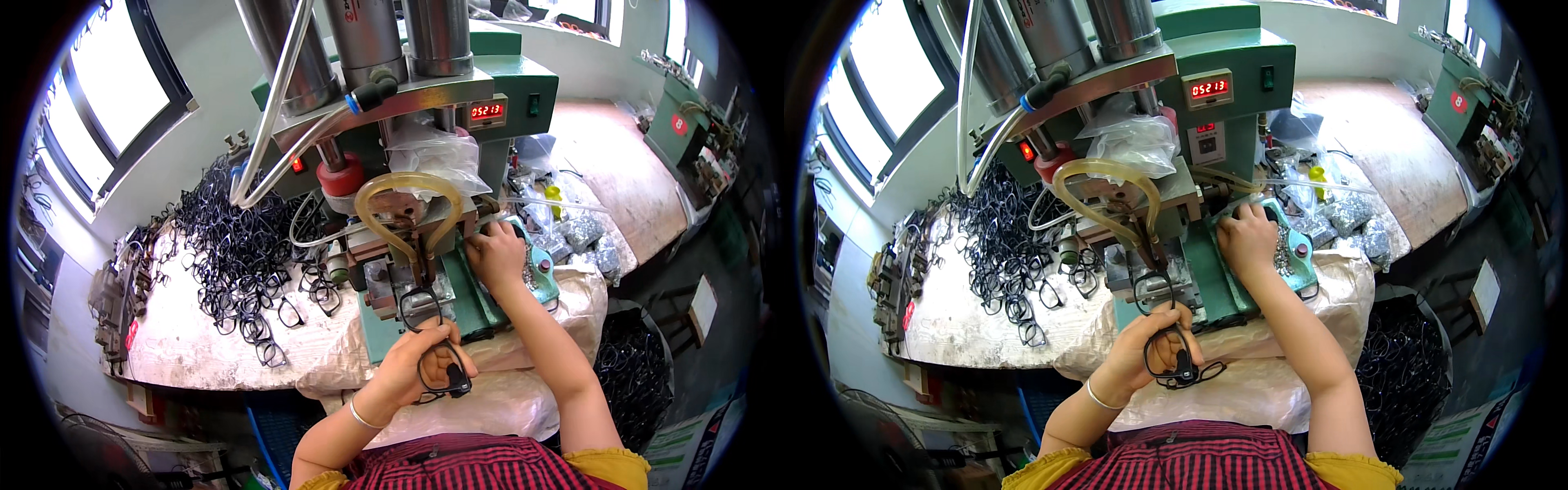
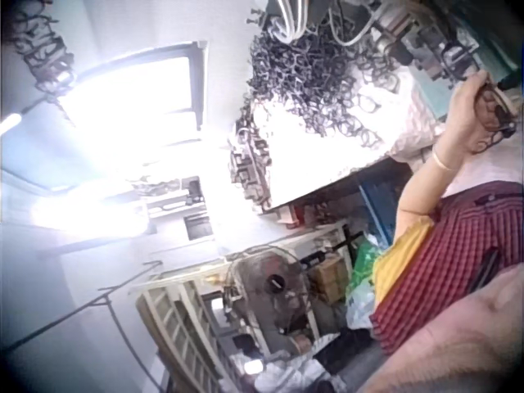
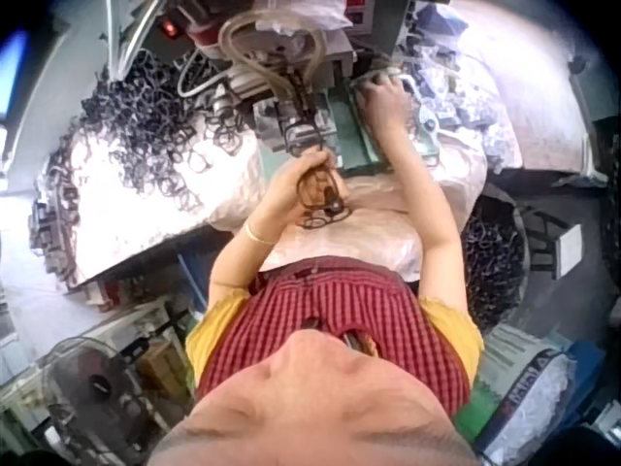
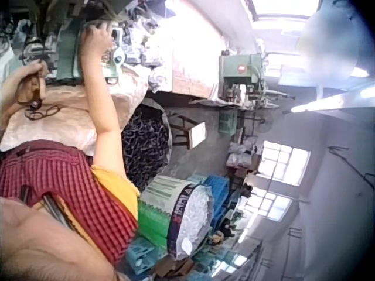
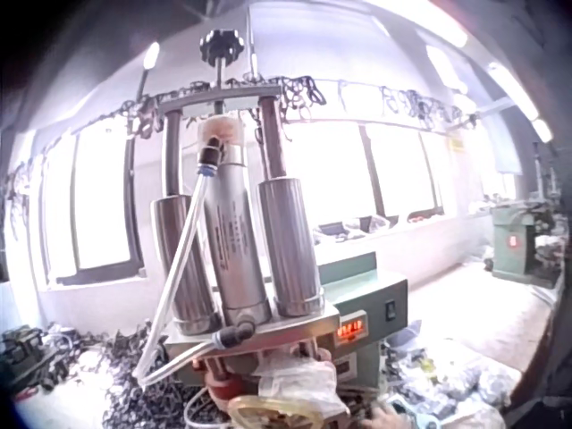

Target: The person repeatedly picks up black eyeglass frames from a pile, places them into a green mechanical jig, and presses a lever to secure small metal components onto the frames. The person then removes the frames and places them on the table, continuing the cycle with additional frames.

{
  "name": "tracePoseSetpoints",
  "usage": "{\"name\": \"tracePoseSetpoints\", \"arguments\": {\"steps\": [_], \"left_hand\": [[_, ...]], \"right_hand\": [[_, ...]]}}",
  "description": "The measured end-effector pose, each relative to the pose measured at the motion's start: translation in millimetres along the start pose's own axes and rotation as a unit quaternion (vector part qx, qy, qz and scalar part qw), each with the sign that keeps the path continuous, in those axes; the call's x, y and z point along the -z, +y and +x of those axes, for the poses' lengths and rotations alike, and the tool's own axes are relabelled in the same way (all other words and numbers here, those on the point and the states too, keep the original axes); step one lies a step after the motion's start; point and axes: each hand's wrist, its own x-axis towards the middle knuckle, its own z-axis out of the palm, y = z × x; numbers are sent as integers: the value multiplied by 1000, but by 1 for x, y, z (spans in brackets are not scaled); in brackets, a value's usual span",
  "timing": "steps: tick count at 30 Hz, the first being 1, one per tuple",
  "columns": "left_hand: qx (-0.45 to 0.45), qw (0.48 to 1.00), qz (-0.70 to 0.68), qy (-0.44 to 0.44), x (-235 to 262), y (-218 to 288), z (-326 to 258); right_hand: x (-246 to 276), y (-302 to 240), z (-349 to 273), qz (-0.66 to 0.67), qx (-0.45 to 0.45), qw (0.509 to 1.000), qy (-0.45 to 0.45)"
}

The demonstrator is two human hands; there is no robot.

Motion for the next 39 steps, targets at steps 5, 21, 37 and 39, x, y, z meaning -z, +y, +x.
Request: {"name": "tracePoseSetpoints", "arguments": {"steps": [5, 21, 37, 39], "left_hand": [[-67, 971, 195, 119, 44, -19, -60], [-128, 230, 727, 635, 238, 94, -71], [-352, 566, 535, 519, 155, 34, -49], [-383, 577, 486, 533, 166, 22, -48]], "right_hand": [[5, 7, -18, -13, 11, 998, -67], [13, -8, -26, 574, -256, 776, 40], [80, -61, -9, 431, -41, 901, -5], [69, -78, -10, 492, -96, 865, -15]]}}
